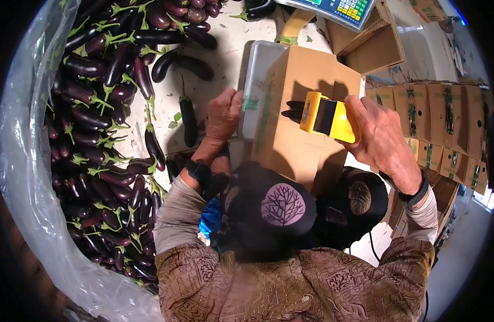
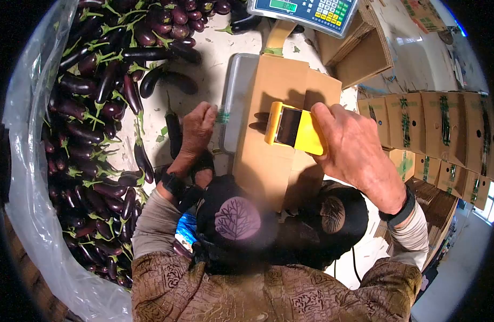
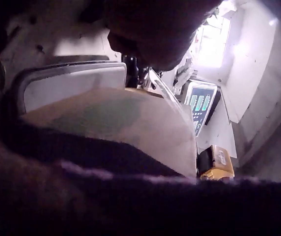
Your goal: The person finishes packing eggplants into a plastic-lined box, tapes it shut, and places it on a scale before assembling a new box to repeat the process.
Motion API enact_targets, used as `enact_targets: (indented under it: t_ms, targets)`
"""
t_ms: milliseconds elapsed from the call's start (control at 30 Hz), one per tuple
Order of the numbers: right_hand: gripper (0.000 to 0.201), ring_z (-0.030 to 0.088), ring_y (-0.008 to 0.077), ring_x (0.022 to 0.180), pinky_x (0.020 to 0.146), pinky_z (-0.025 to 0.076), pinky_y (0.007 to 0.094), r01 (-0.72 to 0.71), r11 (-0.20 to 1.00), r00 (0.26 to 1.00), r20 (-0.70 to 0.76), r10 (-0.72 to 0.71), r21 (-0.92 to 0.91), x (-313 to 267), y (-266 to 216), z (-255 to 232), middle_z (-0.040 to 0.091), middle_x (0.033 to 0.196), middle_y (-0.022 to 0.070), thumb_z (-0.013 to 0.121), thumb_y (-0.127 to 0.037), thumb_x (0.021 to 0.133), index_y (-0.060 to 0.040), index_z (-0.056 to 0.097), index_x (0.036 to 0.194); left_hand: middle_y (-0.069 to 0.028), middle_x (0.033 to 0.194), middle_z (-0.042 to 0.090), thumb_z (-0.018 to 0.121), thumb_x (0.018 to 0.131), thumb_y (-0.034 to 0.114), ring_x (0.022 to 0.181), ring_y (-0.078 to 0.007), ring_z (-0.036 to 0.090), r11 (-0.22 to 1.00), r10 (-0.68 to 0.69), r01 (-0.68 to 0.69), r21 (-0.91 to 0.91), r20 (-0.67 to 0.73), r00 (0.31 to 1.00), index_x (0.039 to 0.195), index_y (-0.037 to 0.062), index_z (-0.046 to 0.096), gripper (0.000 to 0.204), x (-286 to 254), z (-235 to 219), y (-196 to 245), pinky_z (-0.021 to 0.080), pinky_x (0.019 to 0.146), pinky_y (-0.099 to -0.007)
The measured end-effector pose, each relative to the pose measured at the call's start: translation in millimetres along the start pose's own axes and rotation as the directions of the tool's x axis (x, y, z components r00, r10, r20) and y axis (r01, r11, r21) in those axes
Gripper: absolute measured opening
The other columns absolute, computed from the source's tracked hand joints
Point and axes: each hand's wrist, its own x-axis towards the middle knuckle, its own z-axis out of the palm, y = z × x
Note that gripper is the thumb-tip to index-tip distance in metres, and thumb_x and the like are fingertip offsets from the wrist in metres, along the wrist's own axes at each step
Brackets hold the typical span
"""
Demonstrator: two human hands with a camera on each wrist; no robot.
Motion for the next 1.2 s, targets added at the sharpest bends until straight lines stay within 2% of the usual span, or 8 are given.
enact_targets:
  t_ms: [33,133,533,733,867,933,1100,1200]
  targets:
    - [0.049,0.063,0.0354,0.075,0.063,0.05,0.045,-0.003,1.0,1.0,-0.018,0.003,0.003,0.4,-0.8,0.6,0.058,0.082,0.0151,0.077,-0.007,0.066,-0.0061,0.048,0.106,-0.0177,0.068,0.057,0.056,0.093,0.018,0.061,-0.0366,0.057,1.0,-0.007,0.007,-0.001,0.0,1.0,0.082,0.0007,0.057,0.021,0.5,5.9,-4.5,0.046,0.061,-0.0443]
    - [0.051,0.063,0.035,0.076,0.064,0.05,0.0449,-0.018,1.0,0.999,-0.043,0.019,0.016,1.0,-2.5,3.6,0.058,0.083,0.0146,0.077,-0.006,0.064,-0.0062,0.049,0.107,-0.0201,0.074,0.055,0.052,0.094,0.012,0.068,-0.0397,0.058,0.913,0.349,-0.367,0.178,0.128,0.929,0.087,0.0007,0.052,0.013,4.0,20.6,-12.8,0.044,0.06,-0.0456]
    - [0.066,0.063,0.0344,0.075,0.068,0.053,0.0413,-0.026,0.999,0.996,-0.081,0.028,0.02,5.0,-1.0,12.5,0.059,0.086,0.0146,0.08,-0.004,0.054,-0.0054,0.053,0.114,-0.0283,0.087,0.061,0.046,0.09,0.006,0.084,-0.0507,0.057,0.989,-0.057,-0.002,0.148,0.391,0.919,0.097,0.0013,0.042,0.01,-1.2,43.1,12.8,0.044,0.072,-0.0576]
    - [0.063,0.064,0.0341,0.077,0.068,0.052,0.0419,0.001,1.0,0.995,-0.1,-0.003,-0.019,7.4,-4.7,13.0,0.059,0.084,0.014,0.08,-0.006,0.056,-0.005,0.053,0.113,-0.0289,0.088,0.063,0.048,0.088,0.012,0.086,-0.0516,0.061,0.919,-0.344,0.151,0.365,0.554,0.758,0.114,-0.0008,0.041,0.03,1.1,61.1,-26.1,0.047,0.079,-0.0575]
    - [0.062,0.064,0.0343,0.077,0.068,0.052,0.0419,-0.024,0.999,0.991,-0.13,0.03,0.044,3.7,-3.0,16.6,0.061,0.084,0.0142,0.079,-0.006,0.056,-0.0058,0.053,0.112,-0.028,0.093,0.063,0.046,0.091,0.012,0.091,-0.0499,0.06,0.926,-0.317,0.106,0.361,0.596,0.738,0.118,0.001,0.045,0.029,-12.6,64.1,-43.5,0.047,0.082,-0.0555]
    - [0.061,0.064,0.0346,0.078,0.069,0.052,0.0417,-0.036,0.997,0.991,-0.123,0.044,0.061,4.4,-1.6,12.8,0.061,0.084,0.0146,0.077,-0.005,0.055,-0.0066,0.054,0.112,-0.0266,0.102,0.062,0.044,0.095,0.014,0.099,-0.0467,0.058,0.992,-0.125,0.121,0.038,0.142,0.982,0.119,0.0027,0.049,0.027,-3.6,68.2,-38.6,0.046,0.085,-0.0526]
    - [0.061,0.063,0.035,0.076,0.068,0.051,0.0423,-0.043,0.995,0.987,-0.15,0.057,0.09,3.3,4.7,14.6,0.061,0.084,0.0147,0.073,-0.003,0.054,-0.0064,0.054,0.112,-0.0237,0.116,0.058,0.046,0.097,0.022,0.106,-0.0414,0.057,0.994,-0.105,0.109,-0.021,0.141,0.984,0.122,0.004,0.05,0.031,7.1,82.4,-17.1,0.046,0.092,-0.0457]
    - [0.056,0.062,0.0359,0.075,0.066,0.051,0.0433,-0.004,0.99,0.984,-0.177,0.028,0.139,2.4,7.0,12.9,0.059,0.081,0.0149,0.069,-0.004,0.055,-0.0059,0.055,0.11,-0.0221,0.109,0.059,0.05,0.096,0.023,0.105,-0.0397,0.056,0.96,-0.235,0.19,0.206,0.219,0.947,0.118,0.0041,0.058,0.03,8.4,94.3,-48.2,0.045,0.092,-0.0458]
